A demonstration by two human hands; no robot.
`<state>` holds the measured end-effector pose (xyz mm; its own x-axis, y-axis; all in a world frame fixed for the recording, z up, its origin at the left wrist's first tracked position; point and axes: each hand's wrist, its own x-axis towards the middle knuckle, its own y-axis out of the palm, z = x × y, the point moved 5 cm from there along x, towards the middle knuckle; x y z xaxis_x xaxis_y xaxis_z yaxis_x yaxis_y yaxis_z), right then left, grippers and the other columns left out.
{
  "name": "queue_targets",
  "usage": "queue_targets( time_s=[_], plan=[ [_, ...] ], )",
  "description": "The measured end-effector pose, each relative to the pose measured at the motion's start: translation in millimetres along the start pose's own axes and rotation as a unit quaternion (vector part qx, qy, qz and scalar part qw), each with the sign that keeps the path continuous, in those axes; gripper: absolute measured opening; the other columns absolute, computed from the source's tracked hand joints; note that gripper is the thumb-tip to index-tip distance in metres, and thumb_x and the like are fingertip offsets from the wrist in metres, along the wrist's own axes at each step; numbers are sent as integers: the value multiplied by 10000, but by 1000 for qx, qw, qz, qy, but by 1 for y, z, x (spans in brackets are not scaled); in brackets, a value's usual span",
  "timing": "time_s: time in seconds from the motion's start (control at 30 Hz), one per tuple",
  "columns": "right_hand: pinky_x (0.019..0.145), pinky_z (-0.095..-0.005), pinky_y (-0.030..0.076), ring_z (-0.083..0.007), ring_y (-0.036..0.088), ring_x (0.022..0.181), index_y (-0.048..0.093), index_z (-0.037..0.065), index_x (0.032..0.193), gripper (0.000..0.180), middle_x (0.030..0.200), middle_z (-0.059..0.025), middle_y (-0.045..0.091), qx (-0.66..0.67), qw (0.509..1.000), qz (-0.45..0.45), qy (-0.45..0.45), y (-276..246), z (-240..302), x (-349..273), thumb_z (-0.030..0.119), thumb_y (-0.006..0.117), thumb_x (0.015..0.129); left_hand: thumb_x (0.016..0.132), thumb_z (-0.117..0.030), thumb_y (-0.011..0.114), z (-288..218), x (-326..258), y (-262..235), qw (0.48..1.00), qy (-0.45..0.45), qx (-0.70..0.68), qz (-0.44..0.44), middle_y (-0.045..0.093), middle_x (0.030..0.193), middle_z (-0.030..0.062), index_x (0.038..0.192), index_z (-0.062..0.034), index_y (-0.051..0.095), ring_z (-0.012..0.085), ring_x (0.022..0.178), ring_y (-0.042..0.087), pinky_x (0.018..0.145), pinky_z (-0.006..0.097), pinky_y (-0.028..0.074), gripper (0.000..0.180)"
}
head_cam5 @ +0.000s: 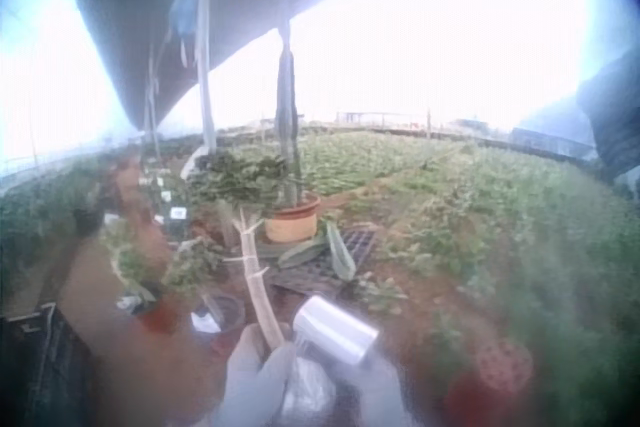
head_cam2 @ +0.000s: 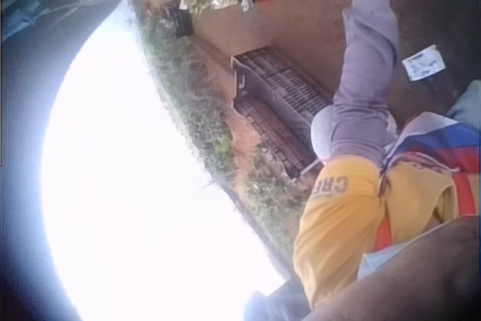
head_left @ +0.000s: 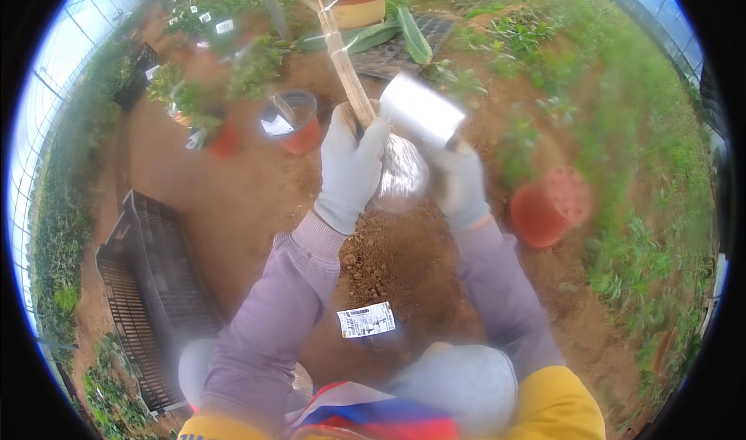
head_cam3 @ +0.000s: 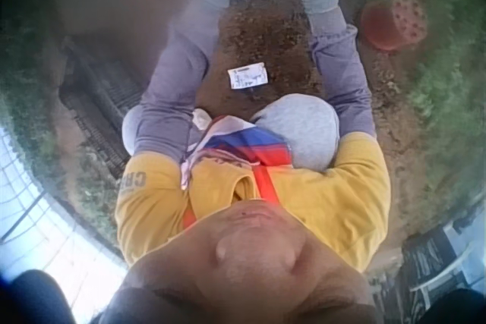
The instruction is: The person removes small potted plants from their containers, loosens the root ball, and wraps the roots in plastic film. The wrapped plants are placed into a black plastic crate. The person repeats this process for several plants.
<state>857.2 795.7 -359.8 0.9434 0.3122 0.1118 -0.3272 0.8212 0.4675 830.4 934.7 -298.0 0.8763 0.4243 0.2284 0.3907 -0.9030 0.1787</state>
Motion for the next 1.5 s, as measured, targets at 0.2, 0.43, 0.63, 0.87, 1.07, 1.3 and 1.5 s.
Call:
queue_targets(
  time_s=[0.2, 0.43, 0.63, 0.87, 1.07, 1.3, 1.5],
  plan=[
    [898, -329, 492, -180, 610, 1037, 582, -35, 1247, 396, 1156, -79, 644, -254, 902, -30, -347, 17, 51, -21, 70, 689, 880, 923, -173, 631, -24, 1, 11, 995, 44, 85, 25, 624, 1055, 105, 1293, -3, 505, 153, 907, 626, 772, 301, 525, 427],
    [1025, -348, 445, -211, 553, 1192, 407, -35, 1428, 544, 1330, -119, 553, -40, 965, -49, -254, 8, 59, -17, 180, 600, 967, 940, -133, 649, -43, -14, 21, 960, -4, -174, 219, 625, 1148, 58, 1450, 32, 430, 103, 948, 626, 791, 241, 535, 579],
    [937, -296, 501, -185, 609, 1079, 350, -62, 1471, 727, 1192, -103, 635, 23, 974, -14, -226, 18, 79, -35, -19, 670, 820, 948, -78, 629, -13, -15, 25, 966, 41, -153, 203, 669, 1086, 83, 1335, 57, 517, 114, 906, 652, 796, 240, 550, 425],
    [1043, -353, 455, -221, 536, 1262, 452, -20, 1413, 571, 1375, -174, 542, -159, 968, 194, -23, 40, 19, -97, 80, 682, 901, 944, -57, 602, -16, 0, 8, 989, -7, -144, 40, 611, 847, 4, 1069, 39, 621, 40, 687, 526, 594, 191, 432, 159],
    [1014, -368, 489, -209, 634, 1081, 543, -26, 1305, 385, 1201, -106, 641, 16, 999, 21, -23, 3, 14, -8, -33, 548, 920, 919, -125, 622, 1, -12, 12, 1000, -23, 14, 15, 592, 820, 3, 1062, 27, 619, 69, 717, 535, 635, 234, 455, 209],
    [965, -363, 468, -220, 581, 1107, 515, -19, 1309, 433, 1238, -98, 597, -119, 949, -58, -287, 14, 72, -37, 119, 646, 920, 894, -193, 670, -21, -20, 15, 987, 24, 93, 130, 556, 1145, 117, 1373, 21, 528, 181, 929, 574, 843, 311, 480, 543],
    [1085, -374, 392, -231, 527, 1237, 431, -26, 1417, 574, 1357, -113, 550, -98, 955, -37, -276, 17, 73, -32, 229, 635, 945, 921, -203, 688, -26, -25, 14, 961, -95, -176, 193, 595, 1208, 86, 1422, 40, 468, 139, 1021, 602, 909, 271, 495, 598]
  ],
)
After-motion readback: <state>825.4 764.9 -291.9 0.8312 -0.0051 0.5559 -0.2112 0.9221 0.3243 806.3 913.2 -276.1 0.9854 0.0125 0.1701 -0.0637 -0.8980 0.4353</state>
